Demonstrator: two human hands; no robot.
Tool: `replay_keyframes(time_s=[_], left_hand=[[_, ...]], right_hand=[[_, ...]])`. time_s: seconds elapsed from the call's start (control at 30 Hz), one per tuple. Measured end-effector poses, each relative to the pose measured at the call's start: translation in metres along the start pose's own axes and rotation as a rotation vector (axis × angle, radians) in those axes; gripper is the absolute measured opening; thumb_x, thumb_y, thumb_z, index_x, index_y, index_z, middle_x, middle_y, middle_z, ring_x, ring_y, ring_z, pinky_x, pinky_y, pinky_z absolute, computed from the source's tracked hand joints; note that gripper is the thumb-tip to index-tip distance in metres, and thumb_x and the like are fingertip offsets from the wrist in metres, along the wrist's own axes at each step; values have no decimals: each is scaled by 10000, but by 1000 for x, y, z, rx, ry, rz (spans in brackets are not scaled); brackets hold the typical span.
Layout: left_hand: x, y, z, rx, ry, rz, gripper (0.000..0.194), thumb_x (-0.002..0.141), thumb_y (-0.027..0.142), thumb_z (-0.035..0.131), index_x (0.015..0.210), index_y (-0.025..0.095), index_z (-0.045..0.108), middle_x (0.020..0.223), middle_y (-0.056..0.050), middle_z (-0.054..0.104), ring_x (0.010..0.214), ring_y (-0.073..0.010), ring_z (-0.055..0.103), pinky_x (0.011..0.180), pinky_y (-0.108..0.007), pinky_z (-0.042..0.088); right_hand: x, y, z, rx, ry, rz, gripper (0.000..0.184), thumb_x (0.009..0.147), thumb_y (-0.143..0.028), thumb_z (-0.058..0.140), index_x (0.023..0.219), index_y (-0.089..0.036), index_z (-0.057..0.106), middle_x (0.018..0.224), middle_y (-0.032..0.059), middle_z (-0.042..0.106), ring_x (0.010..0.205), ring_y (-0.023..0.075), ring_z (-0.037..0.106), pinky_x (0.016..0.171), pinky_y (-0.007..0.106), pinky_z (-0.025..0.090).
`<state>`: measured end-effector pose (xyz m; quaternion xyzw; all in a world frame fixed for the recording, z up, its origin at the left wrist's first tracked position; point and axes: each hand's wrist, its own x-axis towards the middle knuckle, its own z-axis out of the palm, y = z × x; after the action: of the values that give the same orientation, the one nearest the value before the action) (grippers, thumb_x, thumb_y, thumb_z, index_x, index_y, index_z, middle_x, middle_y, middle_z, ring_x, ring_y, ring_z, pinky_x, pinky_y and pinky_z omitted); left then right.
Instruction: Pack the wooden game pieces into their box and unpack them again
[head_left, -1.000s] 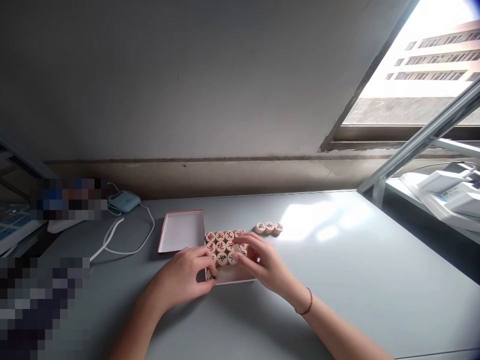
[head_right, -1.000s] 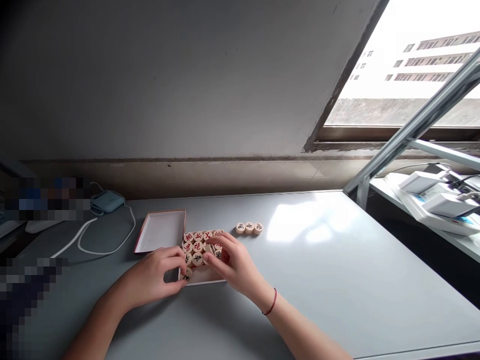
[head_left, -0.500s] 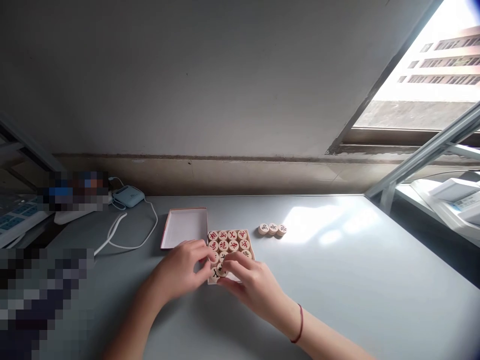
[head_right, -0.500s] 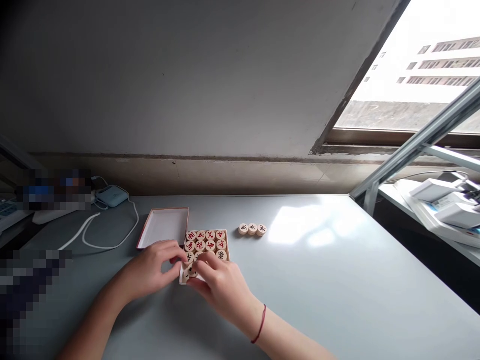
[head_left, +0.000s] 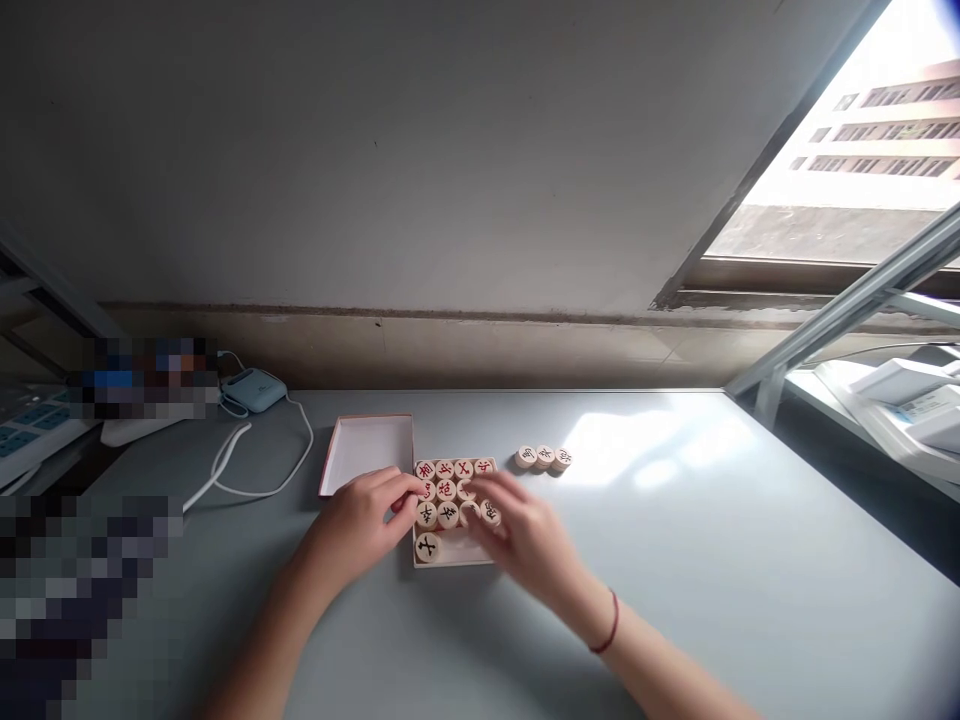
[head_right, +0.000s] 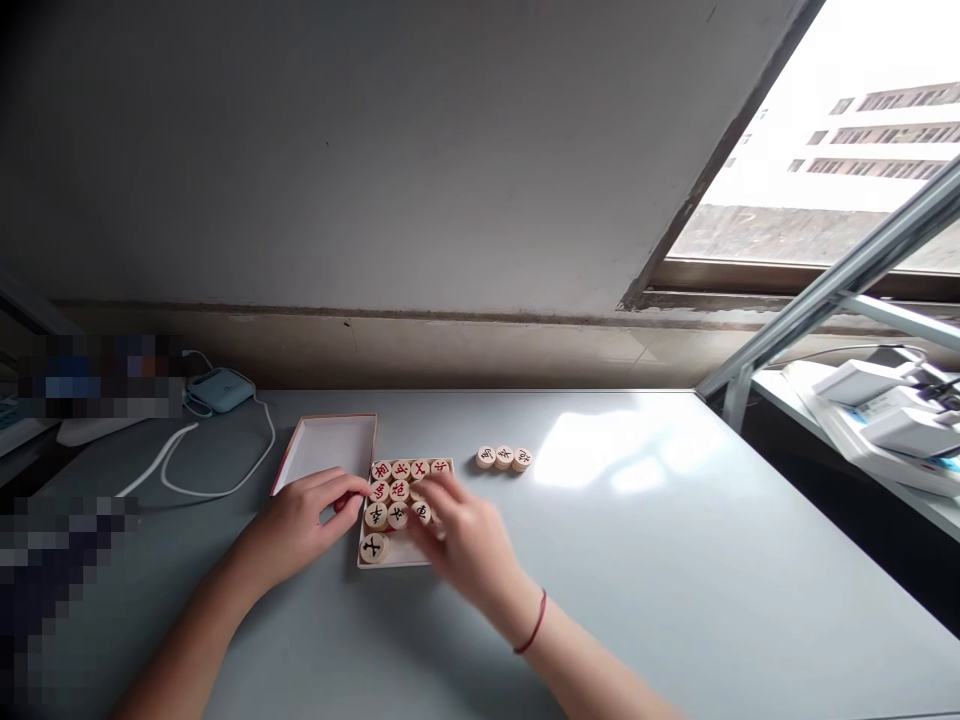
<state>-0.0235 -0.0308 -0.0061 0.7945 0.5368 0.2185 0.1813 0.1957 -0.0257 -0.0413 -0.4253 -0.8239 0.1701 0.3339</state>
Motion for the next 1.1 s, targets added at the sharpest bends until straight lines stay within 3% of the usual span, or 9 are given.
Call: replay_keyframes(time_s=[0.1, 0.23, 0.33, 0.47, 0.57, 0.67, 0.77, 0.9, 1.1], left_hand=[[1, 7, 2, -28, -43, -1, 240, 890, 202, 421, 904, 224, 659, 791, 18, 651, 646, -110, 587, 599, -207, 425], [1, 15, 7, -86, -93, 34, 230, 897, 192, 432, 876, 230, 658, 796, 25, 649, 675, -111, 592, 624, -206, 429], [0, 15, 10, -88, -95, 53, 222, 893, 176, 443, 862, 228, 657, 782, 27, 643, 685, -116, 594, 629, -212, 433], [-1, 12, 14, -73, -63, 91, 212, 896, 159, 455, 881, 221, 656, 783, 23, 646, 699, -124, 604, 659, -229, 461], [-1, 11, 21, -60, -5, 145, 177, 895, 170, 497, 967, 226, 649, 860, 7, 647, 786, -142, 627, 730, -257, 499], [-1, 13, 30, -34, 75, 206, 294, 866, 227, 598, 1159, 244, 586, 1020, -26, 630, 946, -186, 628, 827, -308, 528], [0, 15, 39, -33, 154, 259, 396, 872, 288, 617, 1253, 255, 513, 1106, -47, 615, 1053, -212, 608, 895, -347, 532], [1, 18, 45, -50, 243, 304, 332, 922, 311, 543, 1245, 252, 488, 1136, -51, 626, 1105, -209, 597, 945, -364, 519], [-1, 18, 40, -69, 111, 225, 415, 851, 109, 532, 1233, 260, 472, 1136, -46, 591, 1042, -195, 605, 861, -322, 528]], right_hand=[[8, 31, -16, -175, 131, 178, 285, 927, -301, 472, 1166, -170, 558, 1219, 140, 580, 677, 153, 645, 567, 293, 511], [9, 60, -21, -349, -9, 290, 396, 893, -220, 491, 1287, -180, 476, 1286, 132, 558, 768, 195, 670, 577, 311, 516], [8, 67, -17, -389, -119, 334, 351, 897, -131, 444, 1232, -196, 528, 1209, 99, 616, 827, 200, 677, 619, 297, 515], [10, 65, -15, -377, -121, 342, 305, 890, -116, 454, 1153, -204, 582, 1168, 100, 628, 827, 198, 676, 628, 285, 506], [11, 51, -17, -234, -34, 268, 236, 886, -175, 499, 1096, -198, 605, 1082, 98, 646, 802, 189, 656, 658, 290, 503], [9, 27, -16, 84, -10, 211, 192, 886, -285, 543, 1040, -193, 611, 906, 56, 651, 588, 115, 558, 566, 252, 465], [5, 4, -10, 389, -63, 243, 200, 876, -341, 563, 1012, -200, 599, 716, -10, 580, 468, 70, 384, 441, 214, 352], [1, -5, -4, 552, -62, 294, 190, 851, -338, 603, 988, -208, 591, 603, -59, 462, 467, 69, 291, 416, 215, 257], [1, 4, -11, 542, -66, 236, 194, 880, -358, 572, 1002, -208, 587, 642, -43, 467, 500, 81, 301, 452, 236, 269]])
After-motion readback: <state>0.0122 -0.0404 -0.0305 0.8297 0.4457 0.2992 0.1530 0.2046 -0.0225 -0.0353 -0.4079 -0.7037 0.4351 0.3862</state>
